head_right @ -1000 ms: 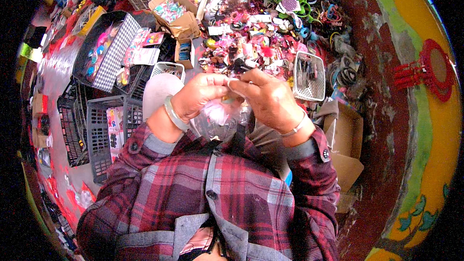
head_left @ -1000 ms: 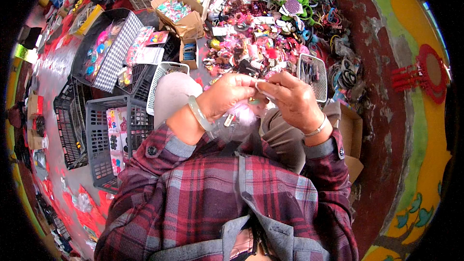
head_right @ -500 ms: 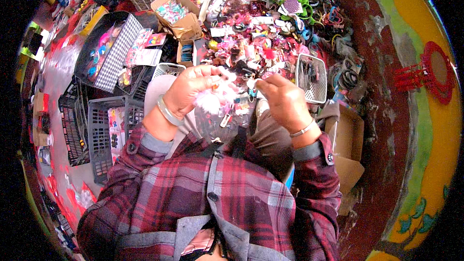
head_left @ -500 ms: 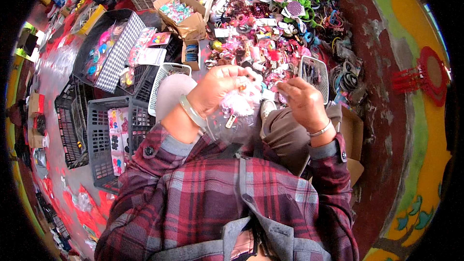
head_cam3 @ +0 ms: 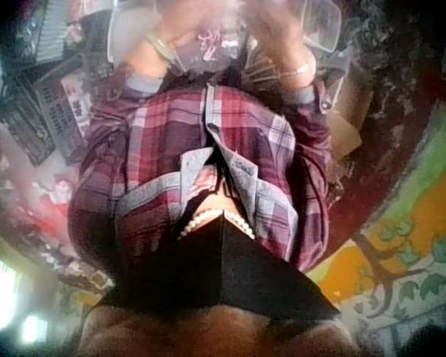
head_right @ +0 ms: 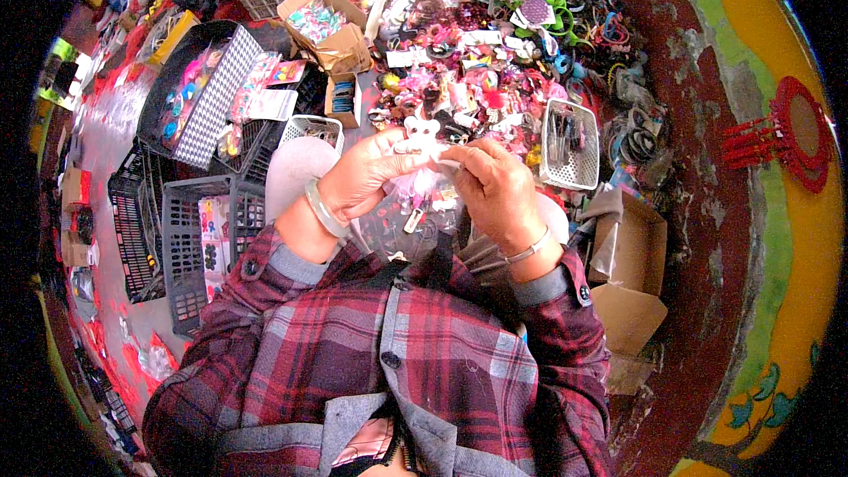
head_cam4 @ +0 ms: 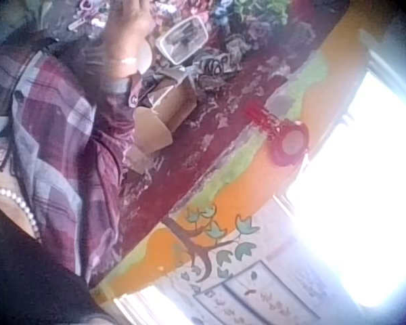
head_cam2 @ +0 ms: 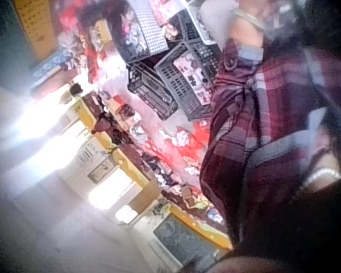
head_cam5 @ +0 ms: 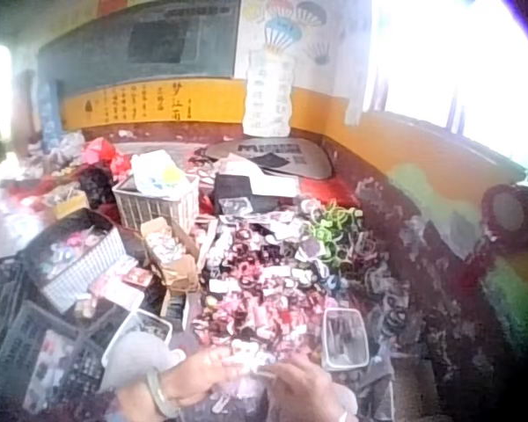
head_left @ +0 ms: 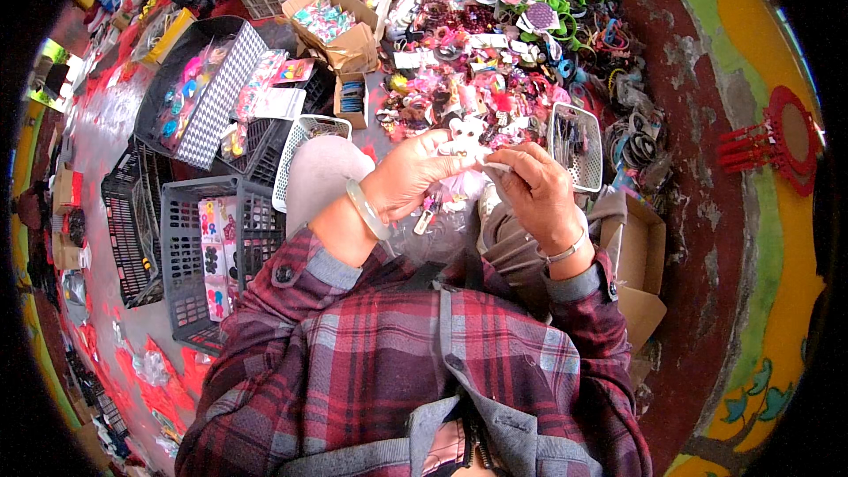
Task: The person sits on the floor surrounded by baskets and piles of hair accessories. They pick up various items, including hair clips and a pink fluffy hair bow, and place them into a white plastic basket.
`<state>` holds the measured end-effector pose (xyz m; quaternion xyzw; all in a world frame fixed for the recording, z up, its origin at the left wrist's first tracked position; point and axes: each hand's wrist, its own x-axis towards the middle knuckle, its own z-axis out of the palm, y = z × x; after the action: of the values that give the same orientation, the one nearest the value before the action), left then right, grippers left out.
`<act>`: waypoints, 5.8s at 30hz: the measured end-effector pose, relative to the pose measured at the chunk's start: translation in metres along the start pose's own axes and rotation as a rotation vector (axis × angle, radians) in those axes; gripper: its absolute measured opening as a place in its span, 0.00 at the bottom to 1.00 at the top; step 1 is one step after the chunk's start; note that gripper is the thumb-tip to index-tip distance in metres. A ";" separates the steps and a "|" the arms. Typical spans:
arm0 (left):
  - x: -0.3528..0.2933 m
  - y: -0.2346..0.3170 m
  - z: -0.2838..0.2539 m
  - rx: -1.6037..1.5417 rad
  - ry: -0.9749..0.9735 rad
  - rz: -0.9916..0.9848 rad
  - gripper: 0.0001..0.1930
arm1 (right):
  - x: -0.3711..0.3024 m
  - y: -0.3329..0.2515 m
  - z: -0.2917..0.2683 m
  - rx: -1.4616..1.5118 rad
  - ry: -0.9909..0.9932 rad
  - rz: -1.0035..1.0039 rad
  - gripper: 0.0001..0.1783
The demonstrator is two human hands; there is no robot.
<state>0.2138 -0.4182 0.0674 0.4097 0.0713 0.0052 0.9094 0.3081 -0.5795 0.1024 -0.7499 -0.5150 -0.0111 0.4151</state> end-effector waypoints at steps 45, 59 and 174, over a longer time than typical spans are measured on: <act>0.012 -0.009 -0.012 0.172 0.128 -0.083 0.14 | -0.321 0.218 -0.196 -0.348 0.743 0.852 0.10; 0.003 -0.001 0.013 0.048 0.077 -0.105 0.20 | -0.163 0.138 -0.124 -0.644 0.033 0.838 0.14; 0.042 -0.027 -0.470 -0.467 1.253 0.119 0.40 | 0.069 0.039 0.097 1.081 -0.028 1.229 0.09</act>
<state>0.1909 -0.0833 -0.2650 0.1249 0.5600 0.3074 0.7592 0.3307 -0.4698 0.0455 -0.5948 0.0485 0.4777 0.6447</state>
